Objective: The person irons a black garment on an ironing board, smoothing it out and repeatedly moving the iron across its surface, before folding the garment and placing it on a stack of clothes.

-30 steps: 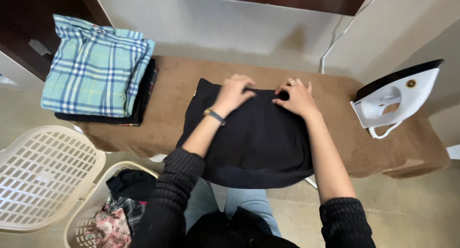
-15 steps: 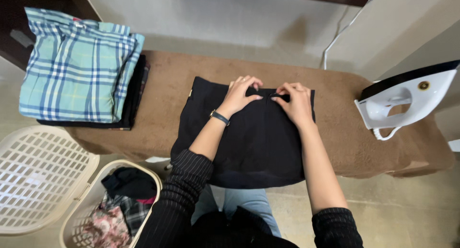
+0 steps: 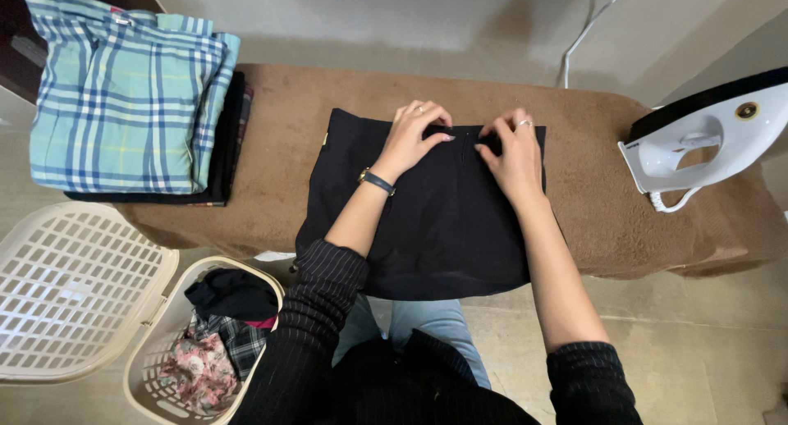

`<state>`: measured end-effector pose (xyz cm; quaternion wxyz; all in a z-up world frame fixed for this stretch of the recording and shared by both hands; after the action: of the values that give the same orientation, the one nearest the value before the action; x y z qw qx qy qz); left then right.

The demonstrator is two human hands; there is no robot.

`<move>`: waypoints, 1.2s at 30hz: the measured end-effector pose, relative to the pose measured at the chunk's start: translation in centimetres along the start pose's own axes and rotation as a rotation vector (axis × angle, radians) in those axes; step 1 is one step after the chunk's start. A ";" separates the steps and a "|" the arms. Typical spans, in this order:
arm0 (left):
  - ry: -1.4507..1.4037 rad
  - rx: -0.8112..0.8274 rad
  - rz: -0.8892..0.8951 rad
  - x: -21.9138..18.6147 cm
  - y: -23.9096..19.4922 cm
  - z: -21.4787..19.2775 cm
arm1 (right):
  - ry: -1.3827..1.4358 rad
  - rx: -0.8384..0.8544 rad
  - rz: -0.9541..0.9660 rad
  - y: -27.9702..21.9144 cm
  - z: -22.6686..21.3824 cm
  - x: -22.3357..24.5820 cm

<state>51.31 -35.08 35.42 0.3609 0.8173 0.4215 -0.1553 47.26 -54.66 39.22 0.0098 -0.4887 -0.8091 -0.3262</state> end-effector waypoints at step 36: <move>0.330 -0.153 -0.130 -11.3 -9.2 4.0 | -0.171 0.142 -0.123 0.8 3.3 0.8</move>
<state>37.39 -40.94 34.70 0.3369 0.7729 0.5376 -0.0097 48.50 -51.99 37.27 -0.0447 -0.4622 -0.8565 -0.2252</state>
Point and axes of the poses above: each hand's wrist, its own y-axis towards the middle knuckle, its own z-axis out of the palm, x = y × z, the point moved 4 cm from there along y, towards the middle knuckle, and after that the axes turned 4 degrees about y, right-handed, at the moved point
